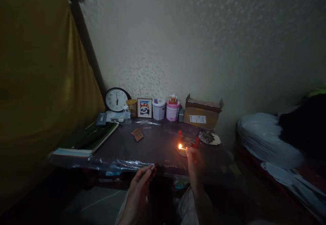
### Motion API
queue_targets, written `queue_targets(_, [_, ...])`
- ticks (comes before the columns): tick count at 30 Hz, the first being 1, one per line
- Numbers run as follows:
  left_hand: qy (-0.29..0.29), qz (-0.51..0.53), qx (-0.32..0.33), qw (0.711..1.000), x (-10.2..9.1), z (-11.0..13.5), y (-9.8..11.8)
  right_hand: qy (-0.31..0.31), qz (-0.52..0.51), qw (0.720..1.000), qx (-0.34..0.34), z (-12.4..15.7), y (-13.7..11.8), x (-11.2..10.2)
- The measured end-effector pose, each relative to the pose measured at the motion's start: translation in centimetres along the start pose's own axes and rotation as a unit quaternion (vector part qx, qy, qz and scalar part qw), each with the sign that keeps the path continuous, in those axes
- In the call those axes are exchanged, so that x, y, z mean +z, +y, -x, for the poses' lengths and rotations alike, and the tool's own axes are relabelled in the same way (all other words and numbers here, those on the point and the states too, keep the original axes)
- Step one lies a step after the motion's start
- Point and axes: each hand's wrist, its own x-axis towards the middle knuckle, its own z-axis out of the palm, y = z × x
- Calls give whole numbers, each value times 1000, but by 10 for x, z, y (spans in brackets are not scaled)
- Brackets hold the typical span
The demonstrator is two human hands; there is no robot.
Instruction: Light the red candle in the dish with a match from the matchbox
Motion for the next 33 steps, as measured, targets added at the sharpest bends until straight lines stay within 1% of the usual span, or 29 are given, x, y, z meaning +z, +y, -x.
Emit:
queue_targets(3, [5, -15, 15, 1000, 0, 0, 1, 13, 0, 999, 45, 0, -4, 1])
queue_targets(7, [7, -22, 13, 1000, 1, 0, 2, 11, -1, 996, 83, -1, -7, 0])
queue_targets(16, [-6, -9, 10, 1000, -2, -1, 1, 13, -16, 991, 133, -4, -9, 1])
queue_targets(21, [-16, -12, 5, 1000, 1, 3, 4, 15, -35, 988, 150, -2, -10, 1])
queue_targets(24, [-6, -12, 3, 1000, 2, 4, 5, 8, -71, 982, 174, -1, -14, 1])
queue_targets(27, [1, -17, 3, 1000, 2, 4, 5, 14, -119, 971, 208, -1, -16, 1])
queue_targets(33, [-16, -5, -2, 1000, 3, 5, 6, 12, -180, 952, 249, -3, -12, 2])
